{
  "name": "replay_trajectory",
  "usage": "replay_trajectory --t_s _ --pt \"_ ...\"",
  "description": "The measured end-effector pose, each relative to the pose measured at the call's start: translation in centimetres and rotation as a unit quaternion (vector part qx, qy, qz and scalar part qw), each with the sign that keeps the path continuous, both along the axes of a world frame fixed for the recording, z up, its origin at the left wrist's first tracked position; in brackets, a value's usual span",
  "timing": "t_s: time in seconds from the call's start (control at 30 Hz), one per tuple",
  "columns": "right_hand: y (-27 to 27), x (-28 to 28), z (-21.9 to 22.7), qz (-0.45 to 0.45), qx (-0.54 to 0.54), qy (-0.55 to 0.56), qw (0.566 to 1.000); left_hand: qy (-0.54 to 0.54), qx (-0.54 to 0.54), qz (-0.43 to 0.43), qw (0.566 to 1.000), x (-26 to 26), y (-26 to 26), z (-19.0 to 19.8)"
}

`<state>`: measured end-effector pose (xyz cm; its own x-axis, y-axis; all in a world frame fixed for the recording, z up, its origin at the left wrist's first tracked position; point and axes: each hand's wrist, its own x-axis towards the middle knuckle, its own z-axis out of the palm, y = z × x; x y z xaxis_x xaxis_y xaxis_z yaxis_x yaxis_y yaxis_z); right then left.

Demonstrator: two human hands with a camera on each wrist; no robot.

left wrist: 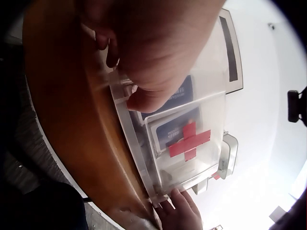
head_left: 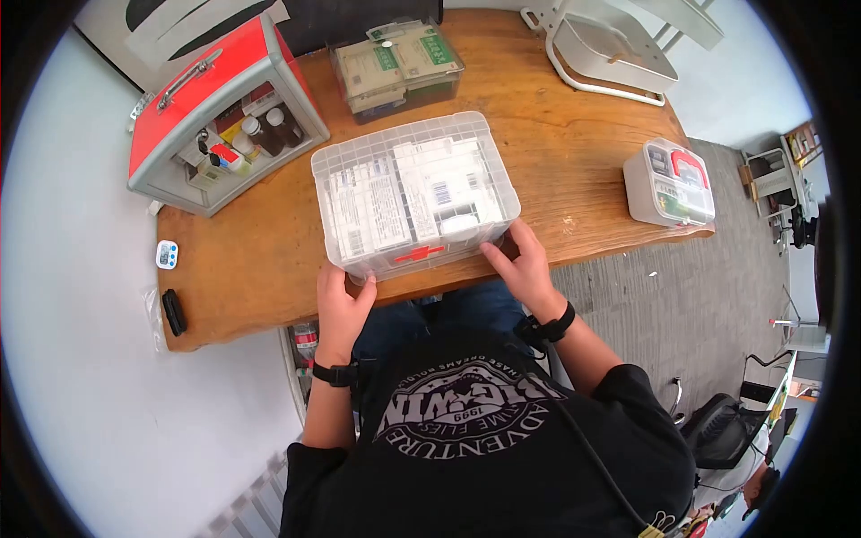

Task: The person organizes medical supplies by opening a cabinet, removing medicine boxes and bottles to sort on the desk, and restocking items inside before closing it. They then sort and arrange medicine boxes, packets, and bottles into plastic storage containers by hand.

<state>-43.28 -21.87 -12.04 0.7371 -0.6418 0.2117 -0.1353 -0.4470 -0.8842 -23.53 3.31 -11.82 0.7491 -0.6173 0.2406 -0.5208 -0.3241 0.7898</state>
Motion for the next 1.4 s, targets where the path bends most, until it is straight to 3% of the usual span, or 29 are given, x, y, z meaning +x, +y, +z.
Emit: replay_trajectory --t_s 0.13,0.47,0.83,1.13,1.2,1.33,1.4 --pt "0.0 0.4 -0.8 0.005 0.064 -0.056 0.996 0.005 -0.02 0.002 1.0 0.0 0.0 0.9" --pt "0.0 0.2 2.5 -0.019 -0.027 -0.078 0.996 -0.02 -0.044 0.021 0.999 -0.1 0.3 3.5" --pt "0.3 -0.5 3.8 -0.037 -0.106 -0.103 0.988 -0.033 -0.069 0.021 0.997 -0.4 0.8 3.6" --pt "-0.6 0.1 8.0 -0.035 -0.161 -0.136 0.977 -0.033 -0.162 0.03 0.986 0.8 0.3 8.5" --pt "-0.9 0.3 8.8 -0.048 -0.118 -0.211 0.969 -0.182 -0.1 -0.01 0.978 1.7 0.0 11.0" --pt "-2.0 -0.3 11.5 -0.02 -0.163 -0.334 0.928 -0.197 -0.172 -0.057 0.964 2.9 -2.9 14.7" --pt "-3.3 -1.1 12.7 -0.012 -0.209 -0.313 0.926 -0.154 -0.268 -0.145 0.94 4.2 -4.6 15.5"
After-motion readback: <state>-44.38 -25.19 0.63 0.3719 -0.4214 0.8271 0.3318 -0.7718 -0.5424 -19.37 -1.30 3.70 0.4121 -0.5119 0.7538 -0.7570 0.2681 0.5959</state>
